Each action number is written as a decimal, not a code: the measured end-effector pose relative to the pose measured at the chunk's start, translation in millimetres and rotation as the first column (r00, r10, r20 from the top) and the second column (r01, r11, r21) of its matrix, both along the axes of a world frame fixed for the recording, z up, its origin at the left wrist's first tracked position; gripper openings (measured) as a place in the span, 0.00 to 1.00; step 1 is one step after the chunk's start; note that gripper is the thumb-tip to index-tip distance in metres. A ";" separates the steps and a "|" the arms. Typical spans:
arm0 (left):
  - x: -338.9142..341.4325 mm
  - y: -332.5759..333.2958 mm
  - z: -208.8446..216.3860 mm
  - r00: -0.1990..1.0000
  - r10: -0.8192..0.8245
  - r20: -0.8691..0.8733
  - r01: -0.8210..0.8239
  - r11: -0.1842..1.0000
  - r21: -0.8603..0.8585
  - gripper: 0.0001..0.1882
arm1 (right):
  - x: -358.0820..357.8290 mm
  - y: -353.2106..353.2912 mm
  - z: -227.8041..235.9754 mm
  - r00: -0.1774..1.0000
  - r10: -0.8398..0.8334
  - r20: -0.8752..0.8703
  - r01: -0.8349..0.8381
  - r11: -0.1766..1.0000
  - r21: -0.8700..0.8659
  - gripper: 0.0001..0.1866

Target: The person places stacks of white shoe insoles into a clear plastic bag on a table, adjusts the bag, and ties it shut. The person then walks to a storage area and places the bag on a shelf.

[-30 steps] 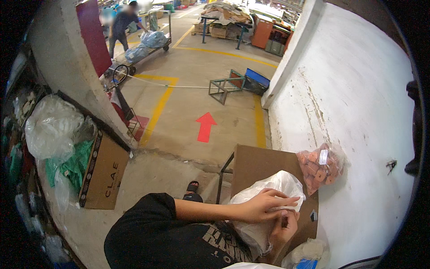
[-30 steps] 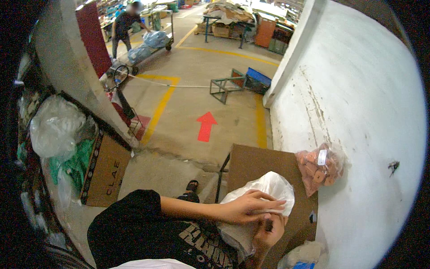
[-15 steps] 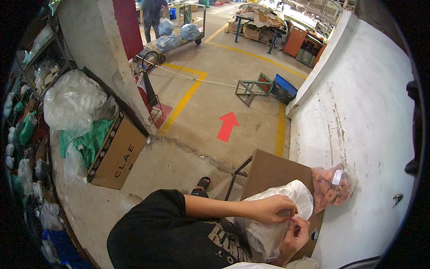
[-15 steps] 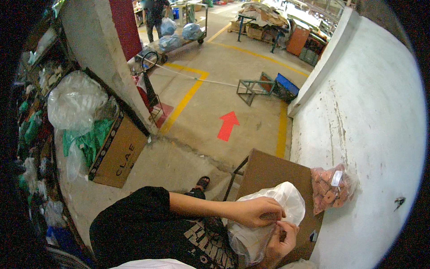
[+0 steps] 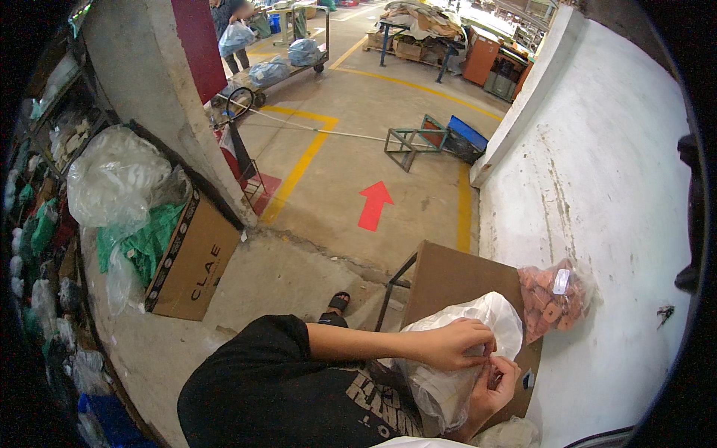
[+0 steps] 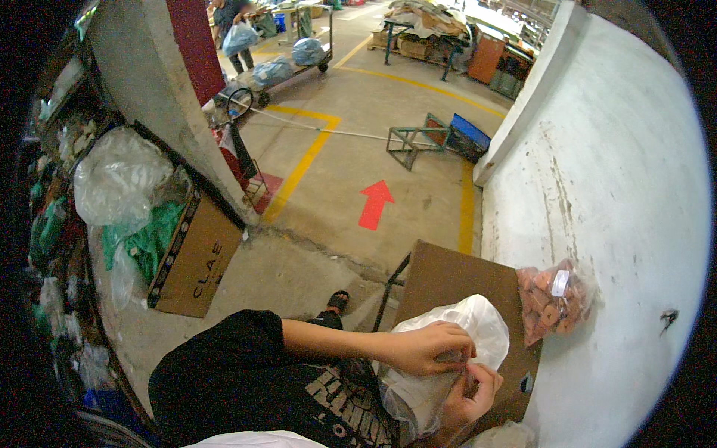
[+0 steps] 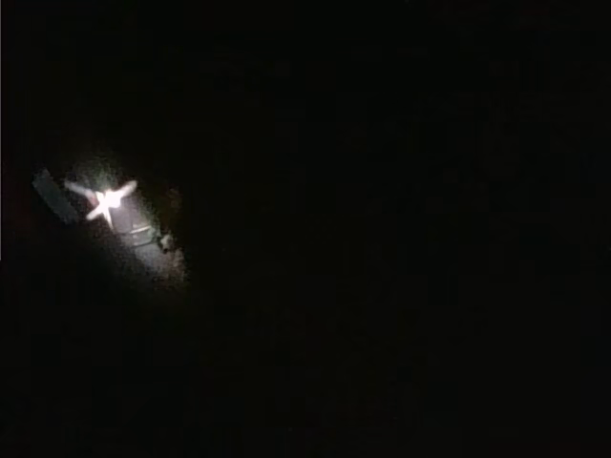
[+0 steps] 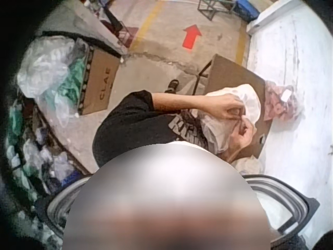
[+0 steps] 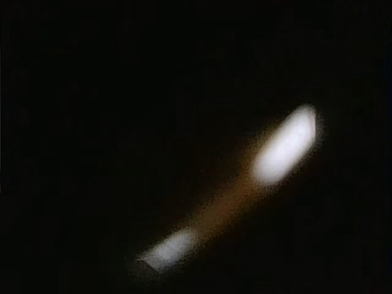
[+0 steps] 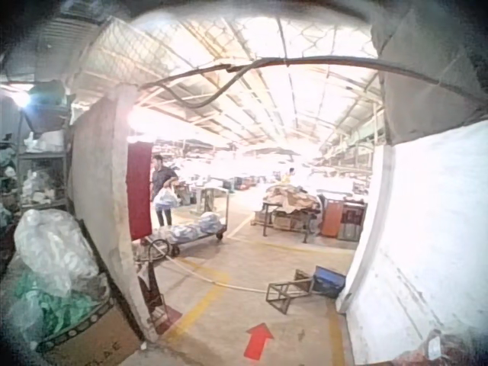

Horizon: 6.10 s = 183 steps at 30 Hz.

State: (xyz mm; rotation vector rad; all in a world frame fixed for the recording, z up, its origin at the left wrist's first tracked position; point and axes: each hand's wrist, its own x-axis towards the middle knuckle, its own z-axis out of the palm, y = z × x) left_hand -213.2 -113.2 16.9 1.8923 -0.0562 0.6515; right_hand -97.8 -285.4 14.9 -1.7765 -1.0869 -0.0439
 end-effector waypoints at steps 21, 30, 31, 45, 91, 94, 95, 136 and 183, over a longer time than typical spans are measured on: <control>-2.7 -11.1 -8.7 0.992 0.121 -0.029 -0.109 0.956 0.272 0.11 | -22.2 -2.9 -0.2 0.989 0.019 -0.148 0.012 0.979 0.201 0.06; -9.0 1.9 -2.7 1.000 -0.011 -0.014 0.011 0.999 0.030 0.12 | -15.3 2.7 -6.4 0.999 0.011 0.042 -0.020 0.973 0.229 0.09; -8.1 1.8 -3.7 1.000 -0.015 -0.011 0.015 1.000 0.007 0.12 | -13.7 4.4 -4.5 0.993 0.011 0.121 -0.038 0.973 0.226 0.09; -18.8 -1.4 -13.1 0.961 0.240 -0.138 -0.265 0.943 -0.201 0.06 | 6.8 -20.3 12.4 0.993 0.119 -0.021 -0.117 0.990 0.079 0.06; -309.4 -55.2 -164.3 -0.760 0.266 -0.593 -0.334 -0.943 0.006 0.17 | -222.6 542.5 -231.5 0.292 0.762 -0.578 -0.773 -0.167 -0.612 0.33; -309.2 -49.0 -149.9 -0.798 0.122 -0.590 -0.193 -0.980 0.058 0.17 | -291.7 576.9 -223.5 0.115 0.934 -0.338 -0.600 -0.205 -0.773 0.36; -308.6 -48.2 -149.4 -0.794 0.080 -0.602 -0.151 -0.986 0.067 0.18 | -313.8 585.1 -225.8 0.032 0.969 -0.246 -0.522 -0.194 -0.831 0.37; -748.9 -497.6 -92.3 -0.765 -0.096 -0.636 0.453 -0.783 -0.427 0.10 | -1071.6 120.0 -254.3 -0.072 0.293 -0.953 0.102 -0.949 -0.299 0.28; -1708.5 -1033.3 -309.1 -0.675 -0.633 -0.380 0.287 -0.699 0.655 0.41 | -1347.4 -118.0 -364.4 0.308 0.709 -0.635 -0.225 -0.594 -0.772 0.19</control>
